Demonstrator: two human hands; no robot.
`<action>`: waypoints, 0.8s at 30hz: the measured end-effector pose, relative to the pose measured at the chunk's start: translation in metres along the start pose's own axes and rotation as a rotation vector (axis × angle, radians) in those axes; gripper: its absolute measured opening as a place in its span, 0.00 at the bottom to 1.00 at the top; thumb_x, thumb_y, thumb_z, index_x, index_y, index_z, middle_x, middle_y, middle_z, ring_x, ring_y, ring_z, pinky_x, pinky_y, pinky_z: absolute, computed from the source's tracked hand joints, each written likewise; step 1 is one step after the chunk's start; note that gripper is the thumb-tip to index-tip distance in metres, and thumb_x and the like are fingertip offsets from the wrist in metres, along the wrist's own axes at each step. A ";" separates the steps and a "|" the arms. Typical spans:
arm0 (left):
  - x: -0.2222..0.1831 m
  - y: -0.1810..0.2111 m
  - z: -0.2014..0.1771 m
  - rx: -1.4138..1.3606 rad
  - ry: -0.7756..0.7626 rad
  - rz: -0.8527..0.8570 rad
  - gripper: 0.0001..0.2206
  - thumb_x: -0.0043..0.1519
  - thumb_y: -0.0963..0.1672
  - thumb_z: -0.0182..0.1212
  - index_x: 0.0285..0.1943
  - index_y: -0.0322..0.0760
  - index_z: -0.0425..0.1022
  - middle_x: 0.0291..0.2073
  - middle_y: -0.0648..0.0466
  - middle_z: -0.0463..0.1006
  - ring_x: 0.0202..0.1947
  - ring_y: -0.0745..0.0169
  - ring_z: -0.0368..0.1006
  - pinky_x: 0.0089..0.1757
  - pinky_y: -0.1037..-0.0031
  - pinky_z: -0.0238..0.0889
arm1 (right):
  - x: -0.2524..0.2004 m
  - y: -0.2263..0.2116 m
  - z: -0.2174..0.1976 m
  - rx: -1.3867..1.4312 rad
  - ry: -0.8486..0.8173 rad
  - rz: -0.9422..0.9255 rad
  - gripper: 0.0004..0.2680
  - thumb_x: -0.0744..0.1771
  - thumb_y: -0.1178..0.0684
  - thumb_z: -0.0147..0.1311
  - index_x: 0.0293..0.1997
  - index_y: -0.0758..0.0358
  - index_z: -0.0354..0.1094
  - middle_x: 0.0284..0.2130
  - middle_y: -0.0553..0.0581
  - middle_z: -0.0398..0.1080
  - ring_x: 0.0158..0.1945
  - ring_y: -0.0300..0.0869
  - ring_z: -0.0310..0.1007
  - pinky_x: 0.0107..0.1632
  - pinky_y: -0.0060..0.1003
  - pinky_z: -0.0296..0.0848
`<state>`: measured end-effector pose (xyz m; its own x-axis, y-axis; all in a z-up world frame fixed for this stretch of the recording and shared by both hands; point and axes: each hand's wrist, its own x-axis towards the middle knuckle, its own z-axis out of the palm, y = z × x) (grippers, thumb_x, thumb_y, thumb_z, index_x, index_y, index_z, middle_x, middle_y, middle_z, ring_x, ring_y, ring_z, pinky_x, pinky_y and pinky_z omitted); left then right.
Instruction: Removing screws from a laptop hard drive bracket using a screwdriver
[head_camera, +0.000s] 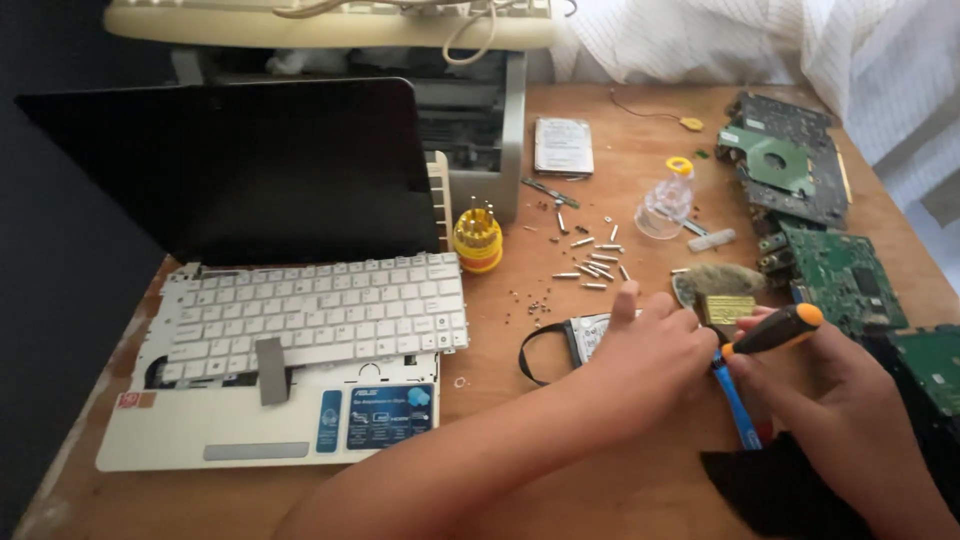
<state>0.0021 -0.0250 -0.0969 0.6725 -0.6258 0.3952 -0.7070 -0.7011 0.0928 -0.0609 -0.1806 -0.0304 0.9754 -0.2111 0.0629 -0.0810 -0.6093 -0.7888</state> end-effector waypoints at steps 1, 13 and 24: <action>0.000 0.000 -0.001 0.003 0.004 -0.004 0.04 0.60 0.45 0.57 0.36 0.53 0.77 0.36 0.61 0.79 0.47 0.54 0.72 0.60 0.46 0.46 | 0.000 0.000 0.000 -0.001 -0.002 -0.006 0.14 0.62 0.56 0.62 0.52 0.62 0.76 0.53 0.52 0.78 0.58 0.37 0.71 0.64 0.33 0.62; 0.006 -0.001 -0.014 -0.029 -0.102 0.049 0.09 0.61 0.41 0.53 0.38 0.52 0.79 0.38 0.62 0.80 0.48 0.51 0.71 0.60 0.42 0.47 | -0.003 0.008 -0.008 0.092 0.166 -0.184 0.12 0.66 0.65 0.58 0.56 0.72 0.69 0.53 0.63 0.73 0.58 0.43 0.69 0.66 0.36 0.65; -0.002 0.011 0.004 0.145 0.099 0.067 0.06 0.54 0.44 0.60 0.34 0.58 0.79 0.35 0.64 0.78 0.43 0.56 0.73 0.58 0.54 0.46 | -0.003 0.009 -0.011 -0.016 0.198 -0.224 0.10 0.66 0.62 0.62 0.53 0.69 0.72 0.52 0.59 0.74 0.58 0.41 0.69 0.64 0.35 0.63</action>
<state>-0.0056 -0.0328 -0.1004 0.5952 -0.6412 0.4844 -0.7056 -0.7055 -0.0669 -0.0669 -0.1944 -0.0312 0.9106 -0.2138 0.3537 0.1274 -0.6690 -0.7323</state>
